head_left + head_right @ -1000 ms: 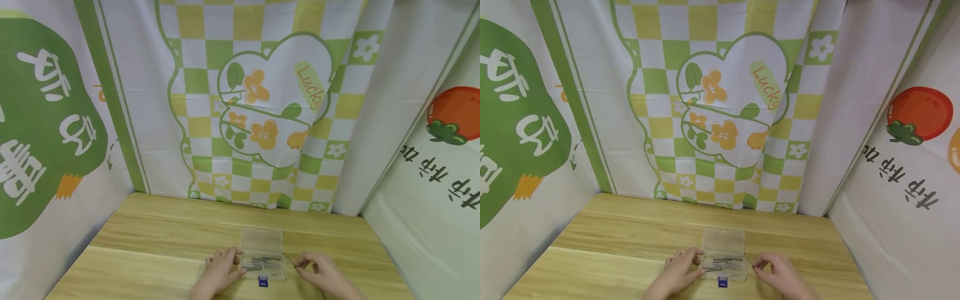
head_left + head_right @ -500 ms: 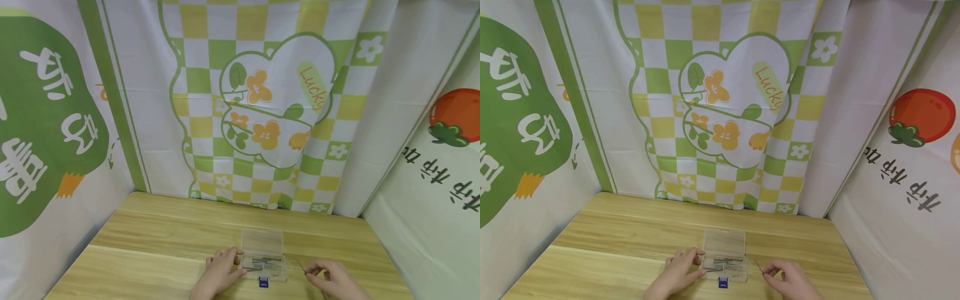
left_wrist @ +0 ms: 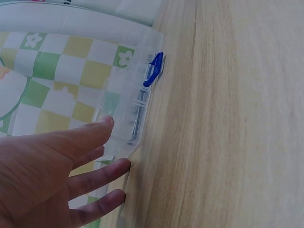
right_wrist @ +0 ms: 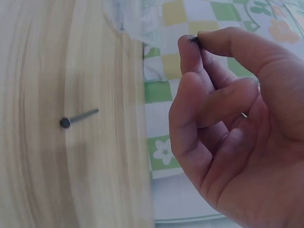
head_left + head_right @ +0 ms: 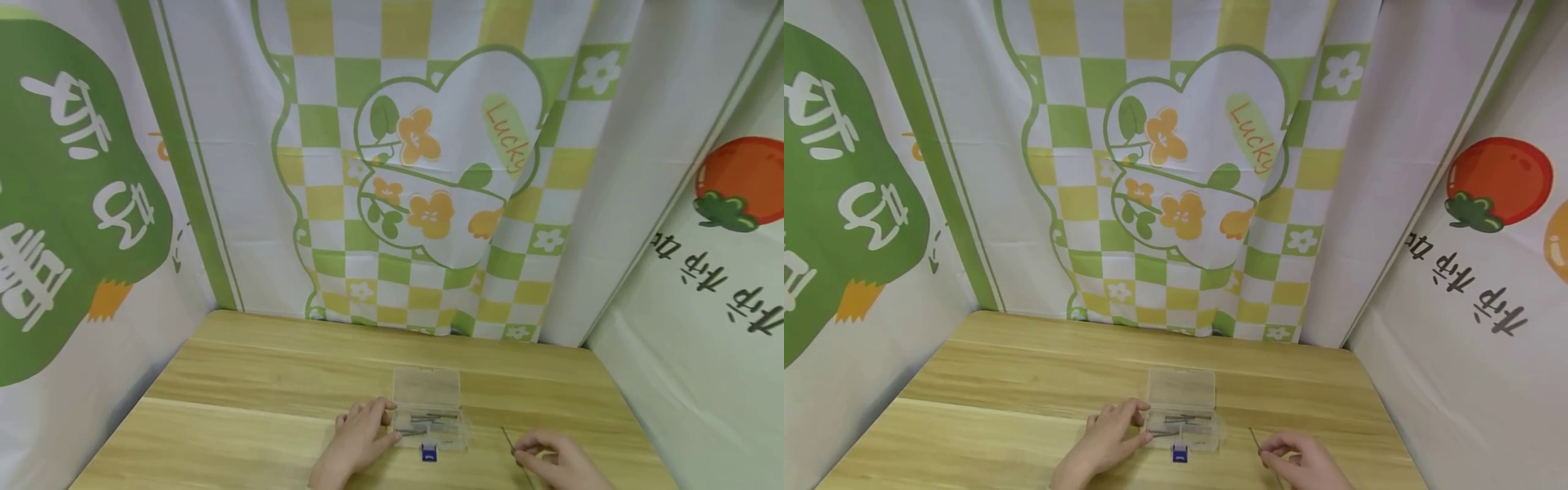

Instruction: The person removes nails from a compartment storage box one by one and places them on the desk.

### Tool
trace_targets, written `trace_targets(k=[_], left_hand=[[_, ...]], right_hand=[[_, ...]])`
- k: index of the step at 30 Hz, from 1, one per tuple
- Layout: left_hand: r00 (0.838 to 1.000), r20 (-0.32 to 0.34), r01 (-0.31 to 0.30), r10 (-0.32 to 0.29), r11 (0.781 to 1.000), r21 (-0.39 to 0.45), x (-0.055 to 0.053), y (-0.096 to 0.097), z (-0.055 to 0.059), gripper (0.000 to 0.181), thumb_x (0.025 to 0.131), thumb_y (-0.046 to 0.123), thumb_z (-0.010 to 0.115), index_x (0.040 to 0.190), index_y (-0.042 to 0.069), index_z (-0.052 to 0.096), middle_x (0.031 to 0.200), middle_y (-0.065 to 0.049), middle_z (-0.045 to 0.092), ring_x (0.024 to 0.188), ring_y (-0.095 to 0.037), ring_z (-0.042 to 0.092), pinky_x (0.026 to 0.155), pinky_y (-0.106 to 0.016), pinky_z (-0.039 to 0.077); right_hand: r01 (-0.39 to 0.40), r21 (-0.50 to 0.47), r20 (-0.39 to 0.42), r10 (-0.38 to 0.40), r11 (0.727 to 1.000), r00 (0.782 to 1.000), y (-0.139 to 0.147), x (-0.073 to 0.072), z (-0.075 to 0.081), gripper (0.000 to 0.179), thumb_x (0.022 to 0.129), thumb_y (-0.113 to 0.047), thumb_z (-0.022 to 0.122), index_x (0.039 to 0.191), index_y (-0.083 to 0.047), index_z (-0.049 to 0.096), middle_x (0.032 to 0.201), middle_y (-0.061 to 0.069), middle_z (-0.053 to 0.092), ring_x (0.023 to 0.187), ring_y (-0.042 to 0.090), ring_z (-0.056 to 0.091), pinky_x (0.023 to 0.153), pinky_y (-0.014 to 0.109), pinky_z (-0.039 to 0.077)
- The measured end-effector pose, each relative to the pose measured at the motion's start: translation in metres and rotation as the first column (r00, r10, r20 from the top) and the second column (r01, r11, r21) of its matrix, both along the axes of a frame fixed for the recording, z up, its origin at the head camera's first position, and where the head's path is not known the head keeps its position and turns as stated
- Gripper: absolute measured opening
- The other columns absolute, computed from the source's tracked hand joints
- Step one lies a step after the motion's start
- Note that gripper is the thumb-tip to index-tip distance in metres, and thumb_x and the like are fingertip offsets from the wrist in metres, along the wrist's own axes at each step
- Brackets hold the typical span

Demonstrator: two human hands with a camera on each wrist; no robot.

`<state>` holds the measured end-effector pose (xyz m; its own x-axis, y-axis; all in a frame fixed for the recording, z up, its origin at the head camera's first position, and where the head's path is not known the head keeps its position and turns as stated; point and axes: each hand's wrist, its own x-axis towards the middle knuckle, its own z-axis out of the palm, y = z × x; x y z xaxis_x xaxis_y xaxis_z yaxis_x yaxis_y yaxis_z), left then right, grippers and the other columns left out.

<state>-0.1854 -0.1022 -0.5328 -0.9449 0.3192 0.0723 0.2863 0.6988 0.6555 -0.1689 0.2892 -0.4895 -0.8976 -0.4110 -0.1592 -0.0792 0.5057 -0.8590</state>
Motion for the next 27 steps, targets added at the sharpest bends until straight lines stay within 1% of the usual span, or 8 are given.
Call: trace_targets(k=[2, 5, 8, 12, 16, 19, 24, 27], left_hand=[[1.000, 0.003, 0.002, -0.002, 1.000, 0.001, 0.001, 0.000, -0.001, 0.048, 0.098, 0.036, 0.076, 0.137, 0.015, 0.060, 0.110, 0.006, 0.068, 0.100, -0.019, 0.051, 0.090, -0.060, 0.037], [1.000, 0.006, 0.005, -0.005, 1.000, 0.007, 0.001, 0.001, -0.001, 0.047, 0.098, 0.035, 0.076, 0.137, 0.015, 0.060, 0.110, 0.005, 0.068, 0.099, -0.019, 0.051, 0.089, -0.061, 0.037], [1.000, 0.005, 0.001, -0.001, 1.000, -0.002, 0.000, 0.000, -0.002, 0.047, 0.098, 0.037, 0.076, 0.137, 0.015, 0.060, 0.110, 0.006, 0.068, 0.100, -0.019, 0.051, 0.090, -0.060, 0.037], [1.000, -0.002, -0.013, 0.013, 1.000, -0.016, -0.001, 0.000, 0.000, 0.048, 0.097, 0.037, 0.077, 0.137, 0.016, 0.060, 0.111, 0.007, 0.068, 0.102, -0.020, 0.052, 0.091, -0.059, 0.038], [1.000, 0.008, -0.005, 0.005, 1.000, -0.010, 0.000, 0.000, -0.001, 0.049, 0.097, 0.038, 0.076, 0.137, 0.016, 0.060, 0.112, 0.007, 0.069, 0.103, -0.021, 0.052, 0.091, -0.058, 0.038], [1.000, 0.018, 0.003, -0.003, 1.000, -0.003, 0.000, 0.001, -0.001, 0.048, 0.098, 0.038, 0.076, 0.138, 0.017, 0.060, 0.112, 0.007, 0.068, 0.103, -0.020, 0.052, 0.090, -0.057, 0.037], [1.000, 0.009, 0.000, 0.000, 1.000, -0.003, -0.001, 0.001, 0.000, 0.048, 0.098, 0.037, 0.076, 0.138, 0.017, 0.061, 0.111, 0.008, 0.068, 0.103, -0.020, 0.051, 0.089, -0.055, 0.037], [1.000, 0.000, -0.001, 0.001, 1.000, -0.005, 0.000, 0.001, -0.001, 0.047, 0.098, 0.037, 0.076, 0.138, 0.017, 0.060, 0.111, 0.007, 0.068, 0.102, -0.020, 0.051, 0.088, -0.054, 0.037]], right_hand=[[0.013, -0.021, 0.021, -0.012, 1.000, 1.000, 0.003, 0.002, -0.002, 0.028, 0.105, -0.018, 0.065, 0.117, 0.007, 0.072, 0.110, 0.014, 0.072, 0.090, 0.006, 0.066, 0.073, 0.028, 0.057], [0.040, -0.035, 0.054, -0.039, 0.999, 0.998, 0.007, 0.004, -0.006, 0.030, 0.105, -0.018, 0.066, 0.119, 0.008, 0.071, 0.110, 0.013, 0.072, 0.092, 0.008, 0.067, 0.075, 0.028, 0.057], [0.059, -0.029, 0.064, -0.057, 0.998, 0.996, 0.012, 0.005, -0.011, 0.031, 0.105, -0.019, 0.065, 0.119, 0.008, 0.070, 0.110, 0.010, 0.072, 0.094, 0.006, 0.066, 0.079, 0.027, 0.057], [0.072, -0.018, 0.065, -0.071, 0.997, 0.995, 0.019, 0.004, -0.015, 0.032, 0.106, -0.019, 0.065, 0.120, 0.008, 0.070, 0.112, 0.012, 0.072, 0.095, 0.006, 0.067, 0.080, 0.027, 0.057], [0.119, 0.022, 0.076, -0.120, 0.993, 0.990, 0.024, 0.005, -0.019, 0.032, 0.105, -0.020, 0.065, 0.119, 0.008, 0.071, 0.112, 0.016, 0.074, 0.099, 0.018, 0.069, 0.084, 0.041, 0.059], [0.149, 0.057, 0.076, -0.153, 0.987, 0.985, 0.027, 0.005, -0.023, 0.031, 0.105, -0.021, 0.065, 0.118, 0.007, 0.072, 0.112, 0.017, 0.075, 0.101, 0.028, 0.070, 0.084, 0.051, 0.058], [0.200, 0.141, 0.034, -0.207, 0.970, 0.978, 0.027, 0.005, -0.027, 0.029, 0.104, -0.024, 0.067, 0.114, 0.002, 0.074, 0.108, 0.012, 0.076, 0.099, 0.025, 0.069, 0.079, 0.042, 0.057], [0.235, 0.189, 0.036, -0.246, 0.954, 0.969, 0.026, 0.005, -0.030, 0.029, 0.103, -0.027, 0.068, 0.113, 0.000, 0.075, 0.105, 0.007, 0.075, 0.096, 0.021, 0.067, 0.077, 0.040, 0.055]])
